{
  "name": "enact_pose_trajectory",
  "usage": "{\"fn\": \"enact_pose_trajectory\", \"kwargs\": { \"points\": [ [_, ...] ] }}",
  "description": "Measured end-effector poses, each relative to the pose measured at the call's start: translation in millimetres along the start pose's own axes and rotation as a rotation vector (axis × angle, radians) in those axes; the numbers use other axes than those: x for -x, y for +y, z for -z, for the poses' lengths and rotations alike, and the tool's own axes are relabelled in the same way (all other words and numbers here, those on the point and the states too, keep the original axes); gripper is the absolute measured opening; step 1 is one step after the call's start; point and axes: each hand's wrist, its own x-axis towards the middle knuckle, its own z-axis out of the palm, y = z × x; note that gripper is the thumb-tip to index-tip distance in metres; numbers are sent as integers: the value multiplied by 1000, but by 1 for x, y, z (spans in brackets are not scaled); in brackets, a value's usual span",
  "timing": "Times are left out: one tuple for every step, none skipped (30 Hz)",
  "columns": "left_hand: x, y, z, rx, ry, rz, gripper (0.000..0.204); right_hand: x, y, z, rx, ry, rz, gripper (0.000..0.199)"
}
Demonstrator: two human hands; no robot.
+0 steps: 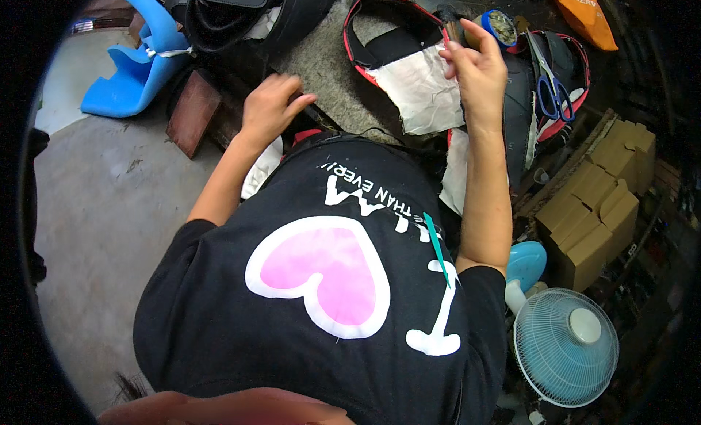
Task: The person works on a black and red bag, inserting and adjusting a white fabric piece inside the opening. They use scissors to trim the fabric and repeatedly tuck and smooth the material into the bag's interior. The person handles multiple similar bags on the table, repositioning them while continuing to adjust the fabric inside the primary bag.
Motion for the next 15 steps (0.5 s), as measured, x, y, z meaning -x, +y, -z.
{"fn": "enact_pose_trajectory", "kwargs": {
  "points": [
    [-18, 15, 0, 161, 112, -80, 38, 2, 1, -7, 60, -21, -5, 47],
    [-36, 31, -1, 600, 148, -80, 46, 2, 2, -20, -36, -60, -4, 54],
    [-55, 49, -7, 1155, 181, -27, 52, 7, 3, -34, -102, -128, -28, 60],
    [-71, 63, -10, 1478, 238, 22, 57, 14, 2, -48, -178, -177, 32, 61],
    [-91, 74, -13, 1837, 360, 108, 41, 21, 0, -64, -238, -206, 45, 63],
    [-112, 82, -15, 1746, 530, 91, 38, 27, -2, -79, -406, -240, -55, 66],
    [-128, 87, -14, 1665, 703, 42, 36, 32, -2, -93, -591, -323, -67, 69],
    [-133, 83, -7, 1462, 777, 4, 42, 37, -1, -109, -630, -435, -128, 76],
    [-139, 78, 3, 1258, 840, -34, 48, 42, 1, -123, -705, -617, -78, 84],
    [-148, 72, 13, 992, 1031, -171, 52, 42, 5, -141, -773, -682, -253, 88],
    [-154, 62, 27, 714, 1200, -303, 58, 41, 7, -144, -743, -753, -301, 83],
    [-156, 50, 42, 496, 1260, -343, 52, 41, 10, -148, -588, -768, -234, 79],
    [-153, 35, 61, 217, 1279, -363, 46, 44, 12, -146, -322, -757, -73, 66],
    [-149, 23, 77, -15, 1287, -384, 41, 45, 12, -143, -56, -735, 84, 55],
    [-147, 14, 88, -162, 1290, -410, 35, 46, 11, -138, 210, -701, 242, 43]
  ]
}}
